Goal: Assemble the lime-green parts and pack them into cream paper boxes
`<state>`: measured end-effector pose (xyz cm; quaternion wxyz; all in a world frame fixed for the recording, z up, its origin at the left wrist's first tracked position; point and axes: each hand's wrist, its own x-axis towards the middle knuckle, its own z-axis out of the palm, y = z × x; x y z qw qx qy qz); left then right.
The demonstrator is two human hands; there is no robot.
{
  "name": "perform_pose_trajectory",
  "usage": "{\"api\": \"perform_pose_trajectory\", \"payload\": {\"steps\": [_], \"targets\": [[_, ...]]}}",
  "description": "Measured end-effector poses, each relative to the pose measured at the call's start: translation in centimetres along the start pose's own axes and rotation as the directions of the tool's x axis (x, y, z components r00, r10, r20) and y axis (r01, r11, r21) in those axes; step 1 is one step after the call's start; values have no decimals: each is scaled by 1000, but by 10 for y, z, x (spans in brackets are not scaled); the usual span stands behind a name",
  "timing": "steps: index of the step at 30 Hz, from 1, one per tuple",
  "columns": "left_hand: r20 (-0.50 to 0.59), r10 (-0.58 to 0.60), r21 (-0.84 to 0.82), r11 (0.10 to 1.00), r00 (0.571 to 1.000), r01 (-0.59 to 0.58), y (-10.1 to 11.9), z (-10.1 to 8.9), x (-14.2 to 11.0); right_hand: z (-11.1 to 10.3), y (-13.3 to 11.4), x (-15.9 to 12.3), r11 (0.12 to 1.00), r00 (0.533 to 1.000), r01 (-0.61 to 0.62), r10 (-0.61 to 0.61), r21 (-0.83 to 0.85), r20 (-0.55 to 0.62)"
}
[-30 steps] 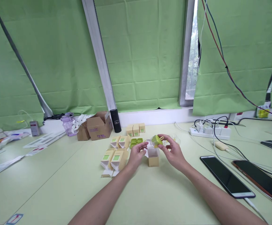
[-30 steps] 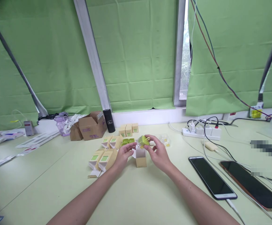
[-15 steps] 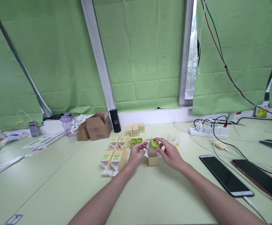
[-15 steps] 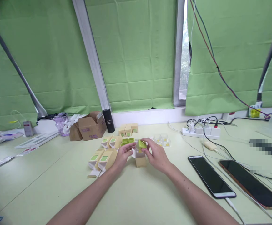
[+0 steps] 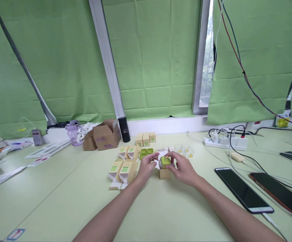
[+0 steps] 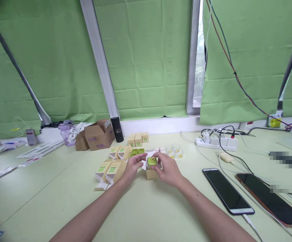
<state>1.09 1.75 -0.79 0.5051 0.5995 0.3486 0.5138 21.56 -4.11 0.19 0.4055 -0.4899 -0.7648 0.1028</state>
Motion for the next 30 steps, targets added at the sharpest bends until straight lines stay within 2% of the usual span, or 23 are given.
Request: {"api": "perform_pose_trajectory", "payload": {"steps": [8, 15, 22, 30], "targets": [[-9, -13, -14, 1000, 1000, 13, -1, 1, 0, 6, 1, -2, 999, 999, 31, -32, 32, 18], [-9, -14, 1, 1000, 1000, 14, -2, 1, 1, 16, 5, 2, 996, 997, 52, -47, 78, -66], [1, -18, -9, 1000, 1000, 18, -4, 0, 1, 24, 13, 4, 976, 997, 16, 2, 218, -80], [6, -33, -27, 999, 999, 34, -1, 2, -1, 27, 13, 9, 959, 993, -67, 89, 276, -71]]}}
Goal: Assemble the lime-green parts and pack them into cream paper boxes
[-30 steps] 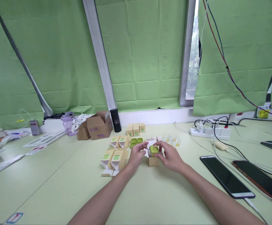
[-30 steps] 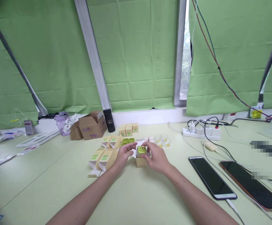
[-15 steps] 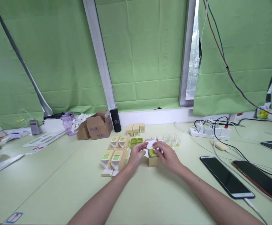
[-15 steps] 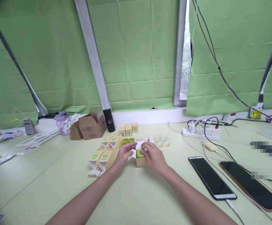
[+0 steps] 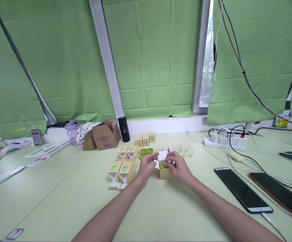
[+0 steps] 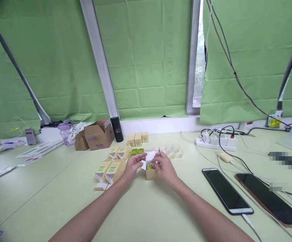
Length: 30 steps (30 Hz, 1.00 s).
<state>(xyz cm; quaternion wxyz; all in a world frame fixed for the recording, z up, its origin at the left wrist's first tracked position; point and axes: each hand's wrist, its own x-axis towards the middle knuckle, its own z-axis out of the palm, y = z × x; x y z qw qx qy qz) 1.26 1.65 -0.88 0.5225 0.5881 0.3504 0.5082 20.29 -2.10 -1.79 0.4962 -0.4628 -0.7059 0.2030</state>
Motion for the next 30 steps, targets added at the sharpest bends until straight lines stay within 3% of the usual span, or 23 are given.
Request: {"api": "perform_pose_trajectory", "payload": {"steps": [10, 18, 24, 30], "targets": [[2, -20, -43, 999, 1000, 20, 4, 2, -1, 2, -3, -1, 998, 999, -32, 34, 56, -42], [-54, -14, -53, 999, 998, 12, 4, 3, -4, 3, 12, -1, 980, 957, -60, 110, 188, -268], [-44, -24, -82, 996, 999, 20, -1, 6, -1, 10, 24, 2, 906, 919, -204, 308, 371, -247], [-9, -8, -91, 996, 1000, 7, -1, 8, -5, 14, 24, 2, 857, 905, -221, 359, 465, -230]]}}
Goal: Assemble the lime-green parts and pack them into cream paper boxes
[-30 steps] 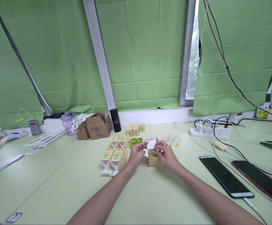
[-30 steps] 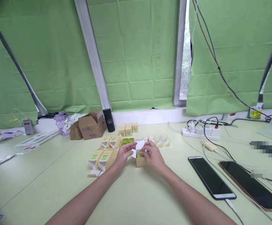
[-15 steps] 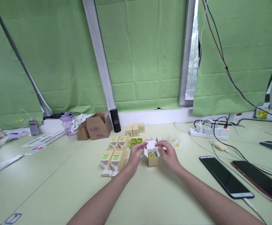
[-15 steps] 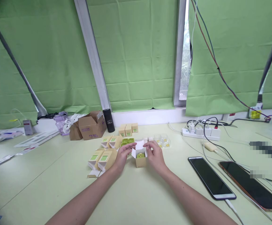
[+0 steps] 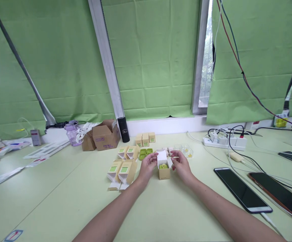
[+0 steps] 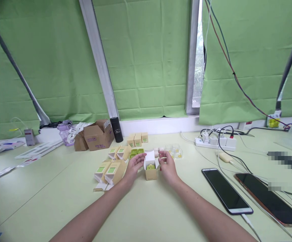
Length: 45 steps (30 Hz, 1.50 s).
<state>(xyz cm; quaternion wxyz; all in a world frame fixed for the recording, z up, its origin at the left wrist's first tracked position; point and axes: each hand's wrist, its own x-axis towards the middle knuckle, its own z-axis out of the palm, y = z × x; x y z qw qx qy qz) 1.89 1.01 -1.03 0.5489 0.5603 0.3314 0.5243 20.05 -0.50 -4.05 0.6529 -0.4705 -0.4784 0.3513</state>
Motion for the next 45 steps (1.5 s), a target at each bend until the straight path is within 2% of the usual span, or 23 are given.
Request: {"api": "perform_pose_trajectory", "payload": {"steps": [10, 19, 23, 30, 36, 40, 45], "targets": [[38, -41, 10, 999, 998, 40, -1, 9, -6, 1, -7, -3, 987, 989, -144, 142, 68, 31], [58, -40, 20, 999, 997, 39, -4, 10, -7, 0, -9, -4, 976, 978, -202, 196, 77, 73], [65, -51, 8, 999, 997, 51, -5, 10, -7, 1, -12, -4, 962, 971, -236, 229, 134, 64], [82, -48, -2, 999, 996, 48, -5, 12, -7, 0, -14, -5, 943, 964, -265, 254, 202, 78], [80, -43, -7, 999, 996, 44, -5, 12, -6, 2, -16, -8, 927, 953, -289, 256, 238, 161], [84, -40, -9, 999, 996, 41, -7, 11, -6, 4, -15, -10, 929, 944, -300, 257, 215, 207], [86, -30, -9, 999, 996, 31, -8, 11, -6, 5, -11, -10, 947, 945, -285, 251, 149, 209]]}}
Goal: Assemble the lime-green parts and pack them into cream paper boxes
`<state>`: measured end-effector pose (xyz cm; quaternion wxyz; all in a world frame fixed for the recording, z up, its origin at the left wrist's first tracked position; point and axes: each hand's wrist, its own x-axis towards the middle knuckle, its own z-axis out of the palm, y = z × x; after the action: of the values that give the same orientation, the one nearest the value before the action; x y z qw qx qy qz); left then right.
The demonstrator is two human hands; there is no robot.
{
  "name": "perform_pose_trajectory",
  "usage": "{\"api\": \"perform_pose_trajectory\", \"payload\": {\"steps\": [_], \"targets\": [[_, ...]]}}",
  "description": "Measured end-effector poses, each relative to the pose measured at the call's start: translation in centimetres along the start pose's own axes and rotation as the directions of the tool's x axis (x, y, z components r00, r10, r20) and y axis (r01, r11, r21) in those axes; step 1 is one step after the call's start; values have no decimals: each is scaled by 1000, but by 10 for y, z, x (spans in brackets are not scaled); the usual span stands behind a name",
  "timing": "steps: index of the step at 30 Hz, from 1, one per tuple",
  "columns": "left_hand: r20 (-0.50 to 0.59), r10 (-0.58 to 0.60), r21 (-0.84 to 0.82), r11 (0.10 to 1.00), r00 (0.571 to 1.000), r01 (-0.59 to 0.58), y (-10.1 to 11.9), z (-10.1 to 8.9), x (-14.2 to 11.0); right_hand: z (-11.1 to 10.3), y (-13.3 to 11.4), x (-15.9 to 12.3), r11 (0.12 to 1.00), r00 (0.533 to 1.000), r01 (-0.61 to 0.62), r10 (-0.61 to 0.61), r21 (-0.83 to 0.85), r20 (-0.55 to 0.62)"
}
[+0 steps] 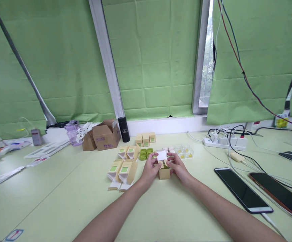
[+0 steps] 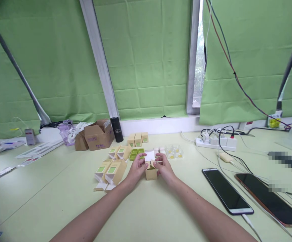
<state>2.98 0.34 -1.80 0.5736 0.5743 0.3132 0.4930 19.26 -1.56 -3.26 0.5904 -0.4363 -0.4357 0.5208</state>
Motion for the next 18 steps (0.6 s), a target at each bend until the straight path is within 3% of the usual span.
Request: {"api": "perform_pose_trajectory", "payload": {"steps": [11, 18], "targets": [[-13, 42, 22, 999, 999, -42, 1, 1, 0, -2, 4, 3, 993, 999, 20, -16, -119, 39], [-2, 48, 46, 998, 999, -48, -2, 0, 2, -1, 5, 3, 995, 1000, 23, -22, -102, 16]]}}
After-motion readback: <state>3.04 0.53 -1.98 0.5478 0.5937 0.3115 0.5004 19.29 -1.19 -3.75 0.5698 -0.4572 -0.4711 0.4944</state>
